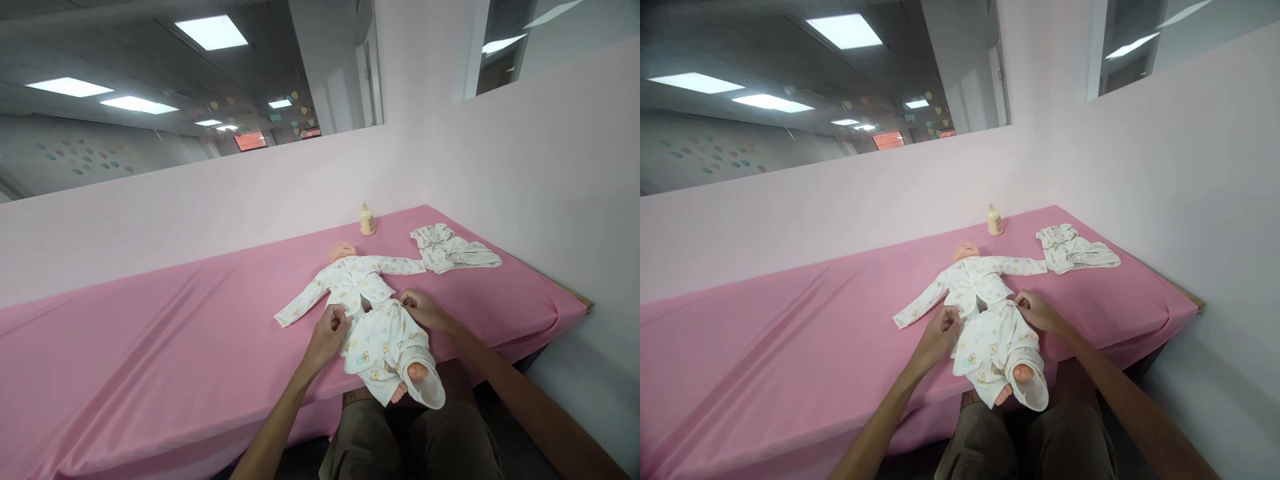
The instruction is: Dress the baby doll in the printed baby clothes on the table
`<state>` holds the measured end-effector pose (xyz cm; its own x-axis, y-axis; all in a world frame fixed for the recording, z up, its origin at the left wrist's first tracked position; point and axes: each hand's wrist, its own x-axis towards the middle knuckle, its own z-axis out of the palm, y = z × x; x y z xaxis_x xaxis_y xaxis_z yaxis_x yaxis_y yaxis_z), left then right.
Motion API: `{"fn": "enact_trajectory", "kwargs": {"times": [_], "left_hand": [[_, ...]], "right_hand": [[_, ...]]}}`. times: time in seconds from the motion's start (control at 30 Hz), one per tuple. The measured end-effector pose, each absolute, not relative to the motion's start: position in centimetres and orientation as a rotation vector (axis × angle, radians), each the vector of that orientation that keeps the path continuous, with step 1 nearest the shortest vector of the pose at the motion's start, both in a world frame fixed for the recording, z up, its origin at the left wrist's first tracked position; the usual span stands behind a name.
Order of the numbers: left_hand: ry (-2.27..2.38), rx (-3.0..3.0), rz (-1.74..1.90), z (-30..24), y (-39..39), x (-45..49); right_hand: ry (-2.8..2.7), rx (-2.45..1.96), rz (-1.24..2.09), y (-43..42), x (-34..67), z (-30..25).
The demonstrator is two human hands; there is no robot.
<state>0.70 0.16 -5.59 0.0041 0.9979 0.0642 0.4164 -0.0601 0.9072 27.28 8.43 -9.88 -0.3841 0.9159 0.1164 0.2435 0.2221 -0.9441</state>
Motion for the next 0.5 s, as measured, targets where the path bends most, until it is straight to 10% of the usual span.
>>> {"fn": "enact_trajectory", "kwargs": {"times": [0.5], "left_hand": [[1.382, 1.548, 0.936, -6.4, -0.3, -1.3]], "right_hand": [[-2.264, -1.03, 0.967, 9.1, 22.0, -2.9]]}}
